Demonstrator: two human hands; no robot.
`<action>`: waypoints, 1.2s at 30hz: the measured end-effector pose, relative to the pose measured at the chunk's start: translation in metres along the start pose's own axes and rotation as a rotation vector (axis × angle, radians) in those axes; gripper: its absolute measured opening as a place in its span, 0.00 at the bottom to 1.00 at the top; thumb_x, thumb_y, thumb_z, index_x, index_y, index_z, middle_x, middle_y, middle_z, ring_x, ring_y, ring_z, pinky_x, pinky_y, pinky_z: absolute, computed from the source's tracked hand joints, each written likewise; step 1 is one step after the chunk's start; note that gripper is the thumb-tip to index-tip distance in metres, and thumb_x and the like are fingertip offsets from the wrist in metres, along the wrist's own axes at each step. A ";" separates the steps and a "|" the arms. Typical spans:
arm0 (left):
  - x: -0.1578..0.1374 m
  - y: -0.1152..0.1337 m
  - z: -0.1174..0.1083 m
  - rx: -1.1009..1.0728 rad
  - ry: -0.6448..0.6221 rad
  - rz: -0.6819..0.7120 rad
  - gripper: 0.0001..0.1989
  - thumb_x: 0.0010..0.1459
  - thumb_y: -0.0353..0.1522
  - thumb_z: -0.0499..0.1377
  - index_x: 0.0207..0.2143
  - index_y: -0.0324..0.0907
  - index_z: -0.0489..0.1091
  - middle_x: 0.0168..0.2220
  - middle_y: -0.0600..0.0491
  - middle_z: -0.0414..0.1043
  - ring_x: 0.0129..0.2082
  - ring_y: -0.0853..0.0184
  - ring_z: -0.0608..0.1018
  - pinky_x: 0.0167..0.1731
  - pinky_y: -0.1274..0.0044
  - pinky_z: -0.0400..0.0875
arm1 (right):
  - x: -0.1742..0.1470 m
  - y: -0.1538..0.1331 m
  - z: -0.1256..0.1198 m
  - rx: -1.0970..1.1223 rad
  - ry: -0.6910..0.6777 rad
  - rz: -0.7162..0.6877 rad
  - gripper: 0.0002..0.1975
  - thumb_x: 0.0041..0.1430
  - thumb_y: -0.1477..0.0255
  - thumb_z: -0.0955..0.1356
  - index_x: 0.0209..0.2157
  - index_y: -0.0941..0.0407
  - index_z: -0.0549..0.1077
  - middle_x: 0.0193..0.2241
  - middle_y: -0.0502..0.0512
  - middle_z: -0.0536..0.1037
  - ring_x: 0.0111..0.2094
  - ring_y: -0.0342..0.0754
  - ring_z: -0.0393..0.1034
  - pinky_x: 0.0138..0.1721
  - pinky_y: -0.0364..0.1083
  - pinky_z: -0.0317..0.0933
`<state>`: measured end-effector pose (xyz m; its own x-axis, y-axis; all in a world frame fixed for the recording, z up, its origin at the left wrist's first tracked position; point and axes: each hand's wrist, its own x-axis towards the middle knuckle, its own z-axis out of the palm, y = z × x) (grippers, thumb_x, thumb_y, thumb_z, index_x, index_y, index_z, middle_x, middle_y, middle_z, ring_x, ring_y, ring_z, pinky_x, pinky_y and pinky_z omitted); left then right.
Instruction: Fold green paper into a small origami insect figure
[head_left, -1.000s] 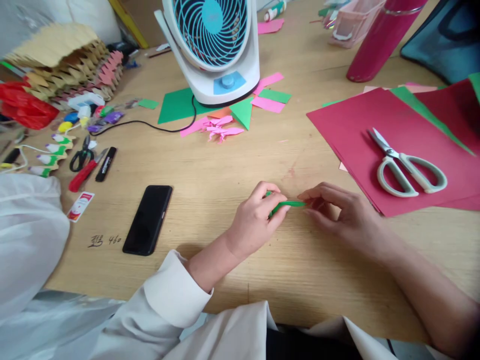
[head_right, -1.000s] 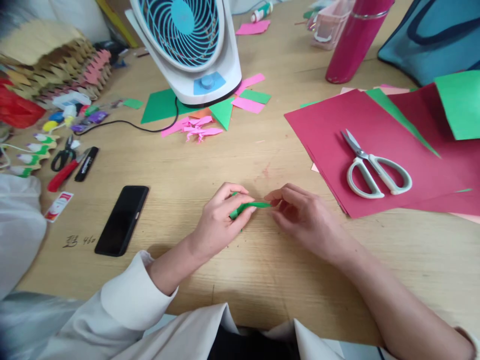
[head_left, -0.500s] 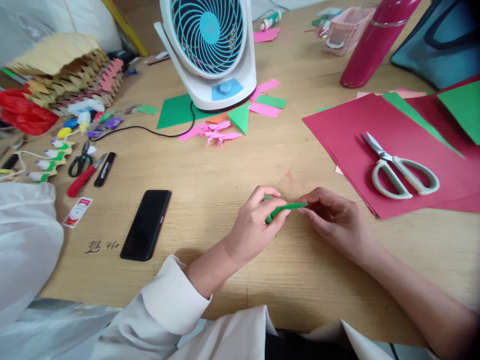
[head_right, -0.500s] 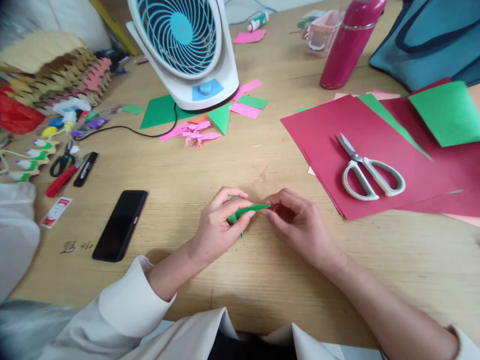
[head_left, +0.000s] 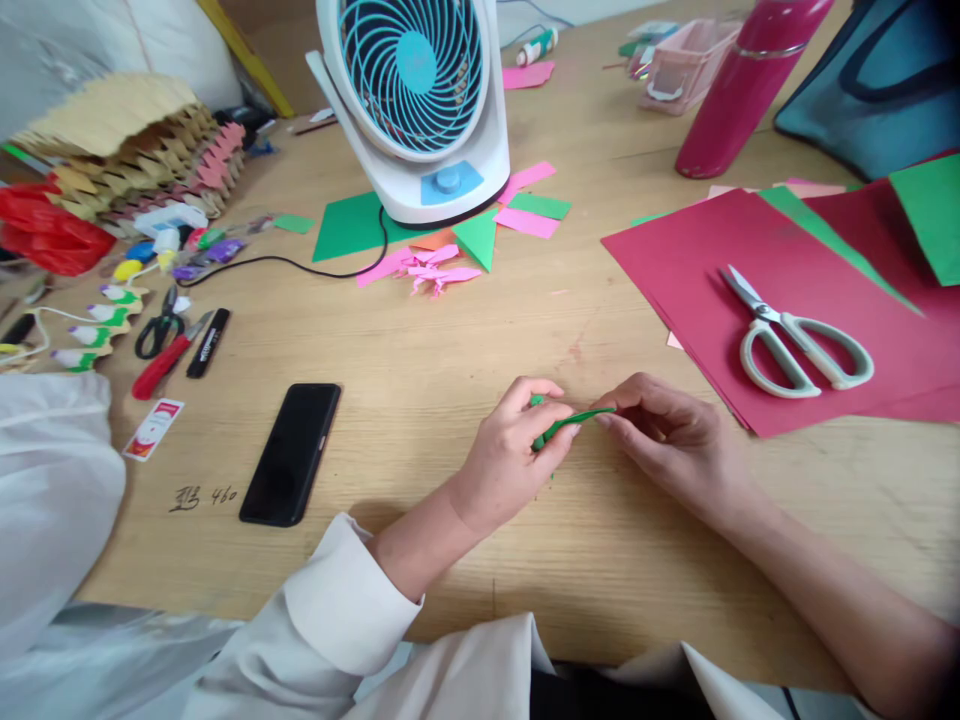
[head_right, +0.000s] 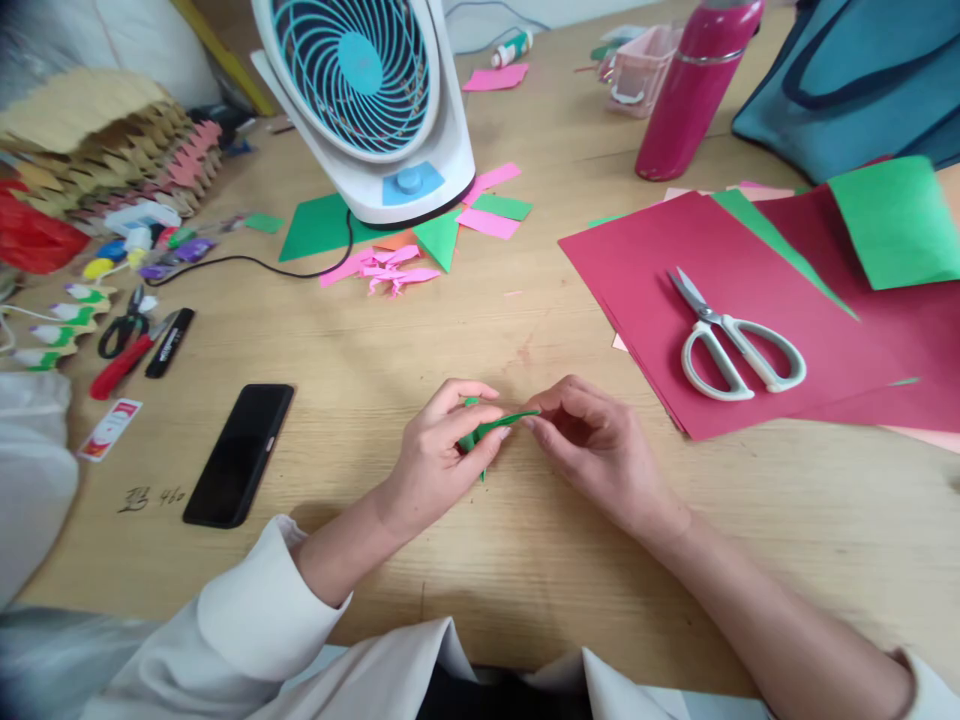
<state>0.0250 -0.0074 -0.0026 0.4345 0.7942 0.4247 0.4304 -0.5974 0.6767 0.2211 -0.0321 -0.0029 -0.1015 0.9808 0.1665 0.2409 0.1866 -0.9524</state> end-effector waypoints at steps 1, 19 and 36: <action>0.000 0.000 0.000 -0.001 -0.002 -0.004 0.05 0.62 0.27 0.59 0.38 0.40 0.74 0.44 0.47 0.70 0.39 0.69 0.77 0.39 0.77 0.74 | 0.000 0.000 0.000 -0.006 0.002 -0.002 0.03 0.63 0.70 0.69 0.37 0.52 0.77 0.31 0.49 0.71 0.30 0.42 0.64 0.29 0.44 0.56; 0.000 -0.003 0.004 -0.073 -0.067 0.023 0.06 0.62 0.25 0.57 0.36 0.39 0.73 0.43 0.46 0.72 0.40 0.69 0.77 0.35 0.79 0.72 | 0.001 -0.002 0.001 -0.127 -0.038 -0.075 0.04 0.64 0.74 0.68 0.36 0.53 0.75 0.29 0.48 0.70 0.29 0.41 0.63 0.30 0.44 0.56; 0.001 -0.003 0.006 -0.203 -0.086 -0.130 0.07 0.58 0.23 0.59 0.37 0.40 0.75 0.44 0.49 0.73 0.41 0.69 0.77 0.41 0.78 0.74 | -0.001 0.003 0.004 -0.087 -0.073 -0.058 0.02 0.63 0.74 0.68 0.36 0.53 0.74 0.32 0.51 0.71 0.32 0.44 0.66 0.30 0.44 0.59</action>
<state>0.0292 -0.0051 -0.0081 0.4554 0.8453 0.2796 0.3232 -0.4495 0.8328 0.2181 -0.0325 -0.0070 -0.1873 0.9620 0.1989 0.3147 0.2506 -0.9155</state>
